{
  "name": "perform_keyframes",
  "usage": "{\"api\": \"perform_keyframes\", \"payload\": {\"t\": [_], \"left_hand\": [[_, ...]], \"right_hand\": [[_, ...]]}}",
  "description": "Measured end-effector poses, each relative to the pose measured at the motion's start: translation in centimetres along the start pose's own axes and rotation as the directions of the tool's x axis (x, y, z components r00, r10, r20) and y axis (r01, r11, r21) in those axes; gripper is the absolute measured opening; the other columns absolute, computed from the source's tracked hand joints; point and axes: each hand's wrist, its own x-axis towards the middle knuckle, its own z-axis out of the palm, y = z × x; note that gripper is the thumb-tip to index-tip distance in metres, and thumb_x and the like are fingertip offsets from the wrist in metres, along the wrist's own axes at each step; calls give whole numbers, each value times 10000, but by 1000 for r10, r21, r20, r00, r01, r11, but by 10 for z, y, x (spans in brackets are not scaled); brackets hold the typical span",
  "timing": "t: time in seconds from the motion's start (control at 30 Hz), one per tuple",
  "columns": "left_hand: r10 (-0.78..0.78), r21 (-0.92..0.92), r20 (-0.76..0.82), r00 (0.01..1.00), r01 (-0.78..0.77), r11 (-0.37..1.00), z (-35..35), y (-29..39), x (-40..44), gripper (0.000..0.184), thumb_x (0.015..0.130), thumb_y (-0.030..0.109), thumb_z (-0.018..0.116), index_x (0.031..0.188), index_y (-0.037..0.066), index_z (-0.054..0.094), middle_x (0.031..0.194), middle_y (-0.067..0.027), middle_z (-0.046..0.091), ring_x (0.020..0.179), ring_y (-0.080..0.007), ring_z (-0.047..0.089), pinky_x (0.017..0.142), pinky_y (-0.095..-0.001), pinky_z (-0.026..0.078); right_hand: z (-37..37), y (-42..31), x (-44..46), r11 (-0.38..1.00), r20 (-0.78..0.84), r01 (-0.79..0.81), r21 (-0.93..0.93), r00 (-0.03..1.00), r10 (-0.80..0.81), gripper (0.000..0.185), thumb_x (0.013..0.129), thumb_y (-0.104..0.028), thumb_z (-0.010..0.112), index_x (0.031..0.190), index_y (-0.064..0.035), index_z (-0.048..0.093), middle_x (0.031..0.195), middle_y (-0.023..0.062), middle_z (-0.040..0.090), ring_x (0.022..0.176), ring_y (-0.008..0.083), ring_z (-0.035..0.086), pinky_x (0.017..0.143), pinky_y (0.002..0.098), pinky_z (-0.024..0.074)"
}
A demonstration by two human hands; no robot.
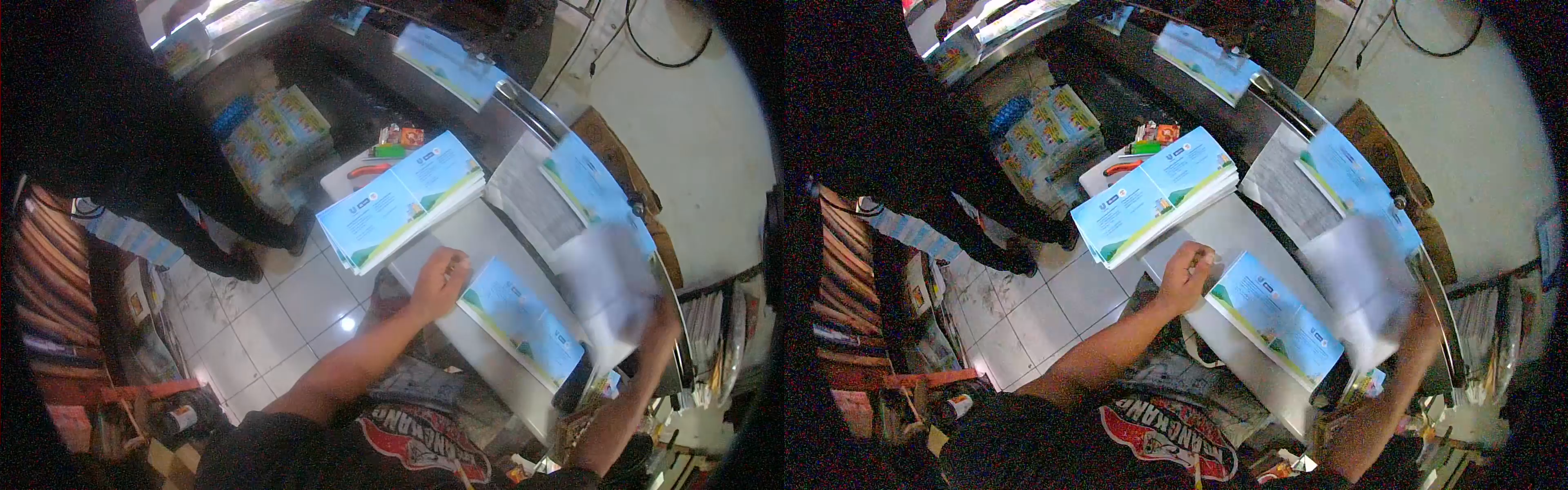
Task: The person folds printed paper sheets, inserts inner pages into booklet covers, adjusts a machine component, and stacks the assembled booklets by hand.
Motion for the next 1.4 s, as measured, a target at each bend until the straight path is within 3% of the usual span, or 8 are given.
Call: {"api": "perform_keyframes", "payload": {"t": [0.13, 0.33, 0.53, 0.9, 1.13, 1.3, 1.37, 1.4], "left_hand": [[23, 46, 1, 1000, -23, 999, 0, -1, -1, 179, 924, 179, 574, 1023, 30, 581, 924, -102, 575, 776, -202, 586, 661, -313, 473], [28, 52, -11, 1000, -27, 998, 0, -3, -1, 196, 922, 196, 578, 1018, 25, 584, 924, -114, 585, 781, -216, 596, 670, -319, 478], [-1, 18, -2, 1000, 1, 1000, 2, -1, -2, 203, 921, 196, 583, 1018, 17, 586, 934, -121, 590, 800, -217, 603, 685, -319, 482], [50, 32, 3, 999, -50, 998, 3, -8, -2, 196, 926, 184, 582, 1030, 19, 579, 926, -108, 584, 792, -201, 582, 689, -315, 474], [20, 31, 16, 1000, -20, 999, 3, -5, -2, 188, 924, 179, 586, 1030, 24, 579, 921, -102, 579, 794, -191, 578, 699, -303, 468], [15, 28, 12, 1000, -15, 1000, 2, -5, -1, 181, 926, 175, 581, 1026, 24, 581, 927, -105, 575, 813, -194, 580, 708, -305, 467], [22, 18, 4, 1000, -22, 1000, 3, -11, -2, 186, 927, 177, 583, 1027, 21, 582, 925, -107, 575, 820, -197, 584, 716, -307, 469], [22, 18, 4, 1000, -22, 1000, 3, -10, -2, 186, 927, 177, 583, 1027, 21, 582, 925, -107, 575, 820, -197, 584, 716, -307, 469]], "right_hand": [[-28, 58, 35, 967, -647, 228, -113, 722, -245, 328, 931, -37, 456, 1229, 2, 589, 1214, 174, 623, 1169, 280, 567, 998, 390, 423], [62, 141, 38, 1000, -191, 27, 14, 981, -24, 408, 920, -68, 471, 1324, -23, 508, 1295, 156, 577, 1226, 240, 521, 1002, 354, 397], [72, 106, -2, 982, -70, -186, -40, 981, 183, 426, 901, -186, 504, 1298, -32, 518, 1231, 190, 595, 1137, 342, 554, 947, 425, 428], [110, -100, -124, 818, 395, 575, -7, 753, -526, 799, 710, -463, 760, 1327, -35, 487, 1398, 195, 450, 1274, 349, 435, 1054, 416, 375], [114, -80, -113, 829, 460, 544, 131, 707, -537, 724, 729, -416, 747, 1301, -41, 507, 1359, 184, 496, 1232, 357, 477, 1037, 430, 400], [93, -88, -102, 851, 511, 452, 268, 682, -523, 473, 820, -126, 608, 1284, -76, 535, 1198, 212, 600, 1090, 391, 578, 986, 433, 449], [73, -87, -85, 946, 575, 324, 29, 769, -281, 418, 820, -38, 526, 1228, -102, 593, 1082, 216, 648, 999, 401, 621, 928, 455, 483], [78, -50, -72, 908, 348, 405, 108, 840, -416, 365, 849, -59, 501, 1186, -113, 630, 1004, 212, 672, 929, 394, 648, 863, 469, 503]]}}
